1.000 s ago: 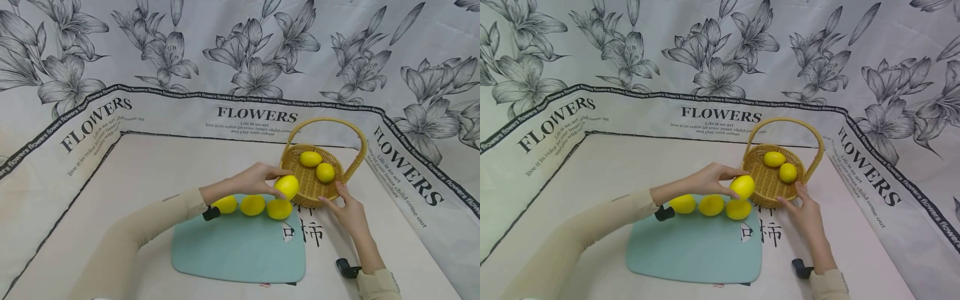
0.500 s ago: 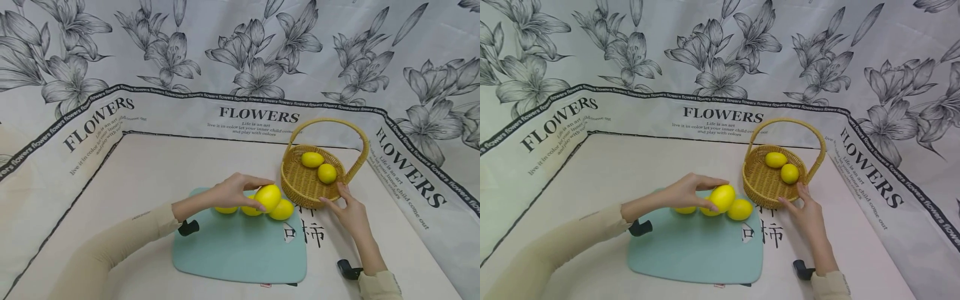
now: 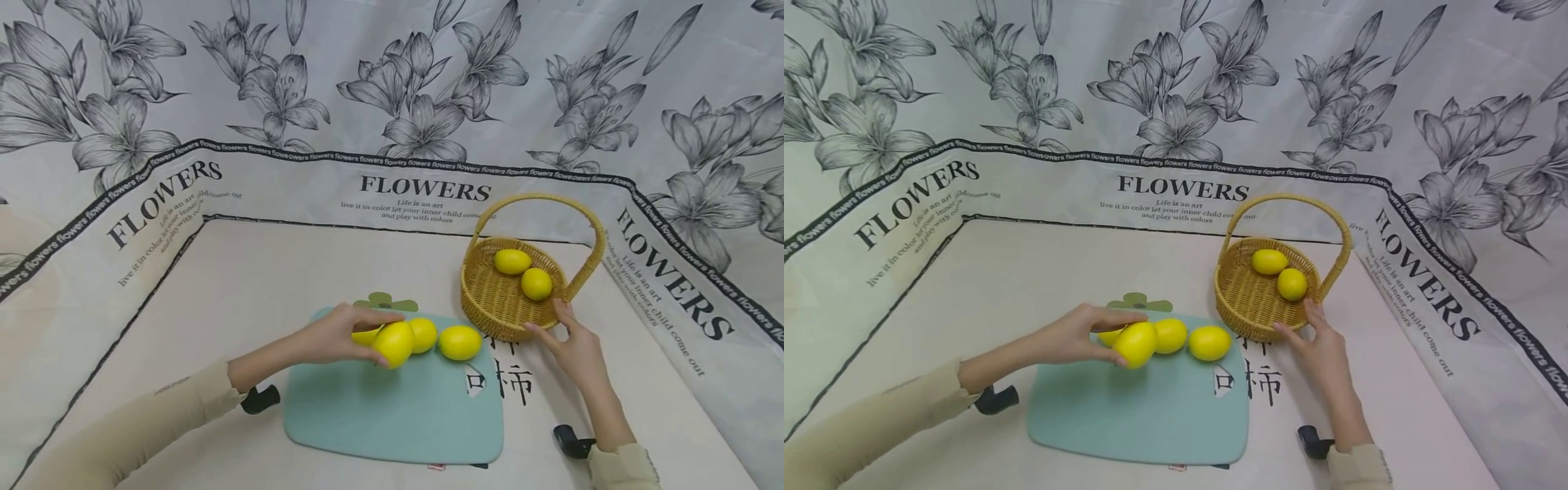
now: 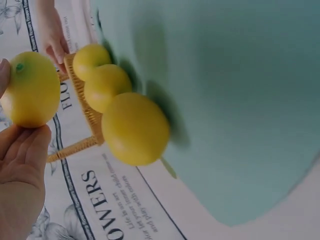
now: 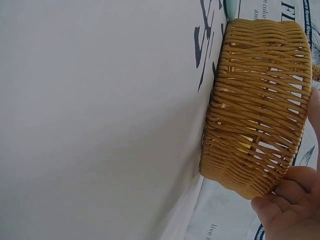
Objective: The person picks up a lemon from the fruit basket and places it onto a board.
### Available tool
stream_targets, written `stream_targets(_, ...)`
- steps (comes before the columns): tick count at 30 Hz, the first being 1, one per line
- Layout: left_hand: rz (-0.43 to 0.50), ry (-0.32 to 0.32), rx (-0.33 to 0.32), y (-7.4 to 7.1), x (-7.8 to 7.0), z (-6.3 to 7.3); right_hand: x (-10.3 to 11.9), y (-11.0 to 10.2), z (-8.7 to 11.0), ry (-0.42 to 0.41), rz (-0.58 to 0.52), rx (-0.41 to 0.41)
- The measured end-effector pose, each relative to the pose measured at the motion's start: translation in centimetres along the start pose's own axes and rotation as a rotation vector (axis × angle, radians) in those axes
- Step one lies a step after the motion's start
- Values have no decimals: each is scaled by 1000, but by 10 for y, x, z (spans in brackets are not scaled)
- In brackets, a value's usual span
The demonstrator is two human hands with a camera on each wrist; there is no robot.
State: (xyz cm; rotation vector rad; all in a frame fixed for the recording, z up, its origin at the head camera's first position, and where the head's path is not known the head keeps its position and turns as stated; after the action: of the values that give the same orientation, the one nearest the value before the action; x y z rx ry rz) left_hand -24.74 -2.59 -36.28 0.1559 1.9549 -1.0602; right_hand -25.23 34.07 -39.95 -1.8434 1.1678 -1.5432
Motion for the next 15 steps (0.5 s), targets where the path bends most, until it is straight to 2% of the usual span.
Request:
stream_targets(7,41,-44,27,3,13,27,-1,-1,0,4,9,4)
stream_targets(15,95,-98,55,17,32,54,-2,0,-1,10,13,14)
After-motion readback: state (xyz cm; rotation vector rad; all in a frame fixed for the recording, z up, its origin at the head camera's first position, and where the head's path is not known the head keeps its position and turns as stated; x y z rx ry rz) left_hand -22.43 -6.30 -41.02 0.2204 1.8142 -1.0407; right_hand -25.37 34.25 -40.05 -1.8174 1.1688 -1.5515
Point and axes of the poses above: each hand's wrist, its own z-axis away from the middle knuckle, its own y-axis out of the palm, x = y × z, the point moved 8 cm from there along -z, towards the middle knuckle, and after that the axes turned 4 degrees about -x, right-handed, at the moved point
